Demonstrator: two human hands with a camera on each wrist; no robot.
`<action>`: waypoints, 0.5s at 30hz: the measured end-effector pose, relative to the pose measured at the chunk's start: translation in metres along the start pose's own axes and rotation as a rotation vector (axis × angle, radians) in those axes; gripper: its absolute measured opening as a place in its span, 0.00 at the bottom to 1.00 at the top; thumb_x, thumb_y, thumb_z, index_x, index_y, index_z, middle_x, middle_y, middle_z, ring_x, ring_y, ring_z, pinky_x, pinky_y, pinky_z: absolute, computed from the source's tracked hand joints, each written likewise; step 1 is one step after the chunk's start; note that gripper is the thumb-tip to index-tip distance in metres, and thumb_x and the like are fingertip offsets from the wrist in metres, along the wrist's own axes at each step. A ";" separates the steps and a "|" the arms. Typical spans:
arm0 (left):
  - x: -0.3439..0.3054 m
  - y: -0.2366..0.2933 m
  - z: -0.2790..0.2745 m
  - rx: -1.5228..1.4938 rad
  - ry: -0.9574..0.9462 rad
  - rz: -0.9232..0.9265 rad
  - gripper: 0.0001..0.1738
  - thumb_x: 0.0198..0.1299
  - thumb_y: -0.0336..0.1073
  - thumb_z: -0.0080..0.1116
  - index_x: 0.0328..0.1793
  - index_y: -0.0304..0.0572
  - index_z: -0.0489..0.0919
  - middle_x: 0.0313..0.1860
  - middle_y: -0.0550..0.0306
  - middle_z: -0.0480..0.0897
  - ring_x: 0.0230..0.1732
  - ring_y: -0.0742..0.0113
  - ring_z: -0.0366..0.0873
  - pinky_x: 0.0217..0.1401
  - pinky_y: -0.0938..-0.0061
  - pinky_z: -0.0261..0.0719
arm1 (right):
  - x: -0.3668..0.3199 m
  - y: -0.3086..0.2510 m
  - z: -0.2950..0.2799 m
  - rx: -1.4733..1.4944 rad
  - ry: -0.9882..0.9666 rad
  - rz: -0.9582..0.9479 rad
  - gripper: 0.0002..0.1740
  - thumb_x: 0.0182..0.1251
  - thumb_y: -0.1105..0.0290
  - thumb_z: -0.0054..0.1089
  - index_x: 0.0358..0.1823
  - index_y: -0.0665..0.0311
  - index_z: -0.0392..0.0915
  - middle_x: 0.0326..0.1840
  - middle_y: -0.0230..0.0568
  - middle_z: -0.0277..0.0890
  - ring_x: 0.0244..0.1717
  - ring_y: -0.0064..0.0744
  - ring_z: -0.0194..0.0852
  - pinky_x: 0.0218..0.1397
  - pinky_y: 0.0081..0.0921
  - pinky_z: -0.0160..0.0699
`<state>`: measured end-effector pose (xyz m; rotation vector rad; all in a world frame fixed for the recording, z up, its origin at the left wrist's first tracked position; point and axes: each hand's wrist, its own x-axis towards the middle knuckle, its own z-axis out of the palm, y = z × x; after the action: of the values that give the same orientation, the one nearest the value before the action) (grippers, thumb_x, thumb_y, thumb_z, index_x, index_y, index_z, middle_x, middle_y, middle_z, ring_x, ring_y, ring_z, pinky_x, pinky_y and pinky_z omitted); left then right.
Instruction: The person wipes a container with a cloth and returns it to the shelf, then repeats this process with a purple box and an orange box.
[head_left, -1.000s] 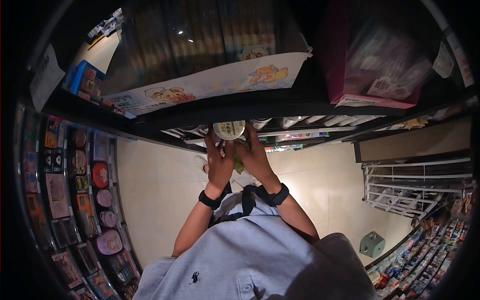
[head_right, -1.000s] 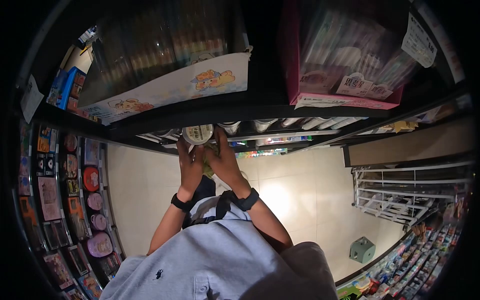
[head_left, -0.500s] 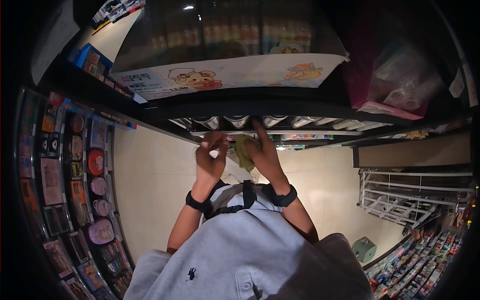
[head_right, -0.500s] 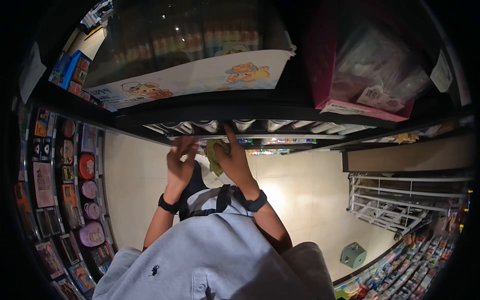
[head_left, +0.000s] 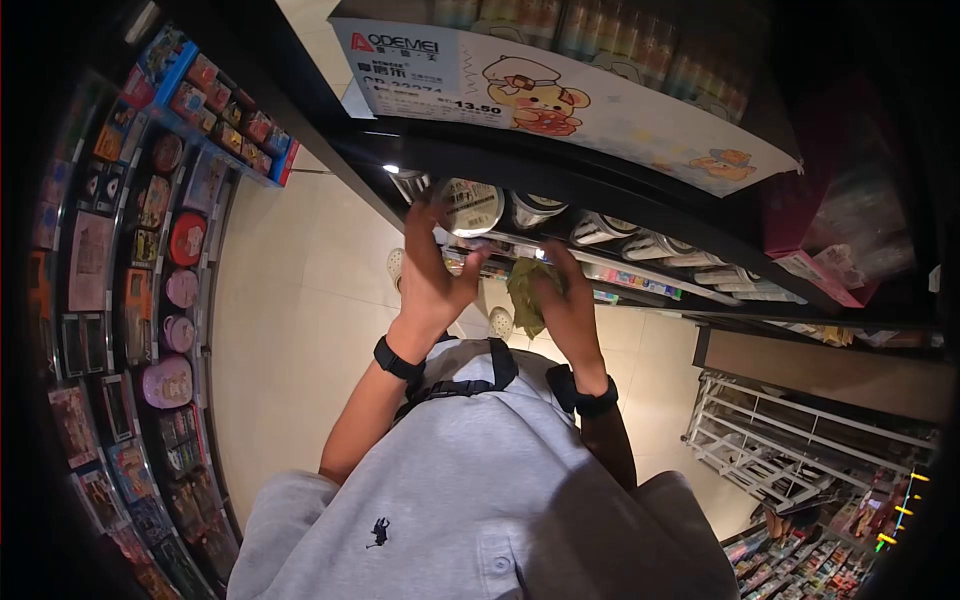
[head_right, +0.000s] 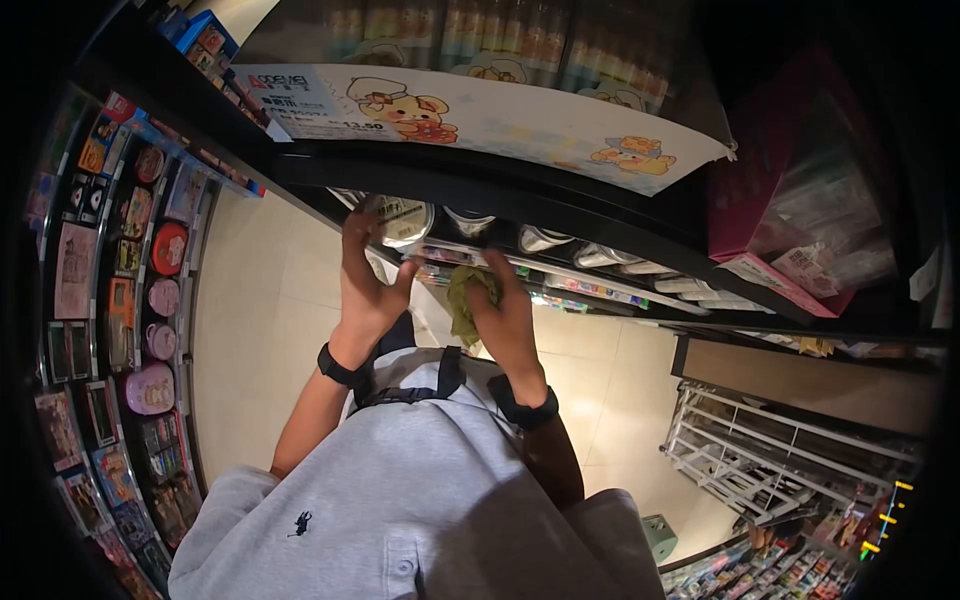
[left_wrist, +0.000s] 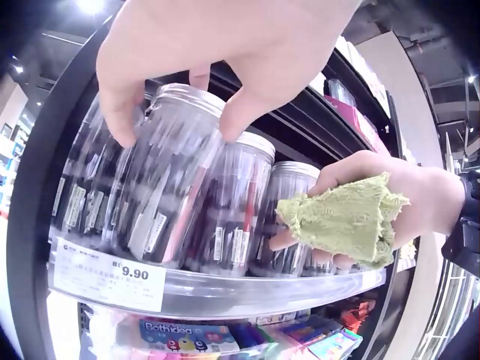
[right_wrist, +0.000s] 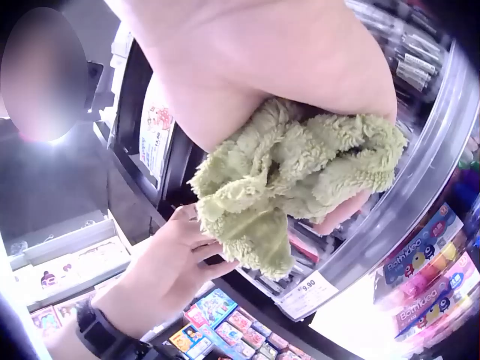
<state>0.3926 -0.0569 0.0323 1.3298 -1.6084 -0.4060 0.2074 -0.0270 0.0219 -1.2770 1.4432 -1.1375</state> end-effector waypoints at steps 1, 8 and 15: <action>-0.004 -0.002 0.002 -0.191 -0.018 -0.039 0.49 0.48 0.26 0.74 0.75 0.34 0.58 0.69 0.35 0.63 0.70 0.45 0.67 0.68 0.56 0.71 | 0.000 -0.003 0.000 -0.002 -0.003 -0.003 0.27 0.69 0.71 0.54 0.68 0.72 0.69 0.55 0.52 0.80 0.54 0.32 0.79 0.58 0.25 0.75; -0.003 -0.013 0.024 0.036 -0.013 0.107 0.50 0.38 0.25 0.76 0.71 0.32 0.61 0.69 0.35 0.66 0.68 0.40 0.68 0.68 0.57 0.70 | 0.012 -0.014 0.014 0.191 0.026 -0.075 0.15 0.71 0.73 0.50 0.56 0.69 0.76 0.50 0.44 0.80 0.50 0.31 0.77 0.56 0.25 0.74; -0.022 -0.002 -0.009 -0.321 -0.017 0.115 0.44 0.44 0.29 0.75 0.68 0.28 0.66 0.61 0.44 0.78 0.60 0.58 0.78 0.62 0.64 0.77 | -0.013 -0.040 0.023 0.319 0.050 -0.204 0.16 0.70 0.75 0.46 0.55 0.71 0.75 0.53 0.46 0.77 0.55 0.37 0.75 0.60 0.31 0.72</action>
<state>0.3996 -0.0350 0.0253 0.9894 -1.5492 -0.5799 0.2387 -0.0184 0.0567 -1.1924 1.1274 -1.4788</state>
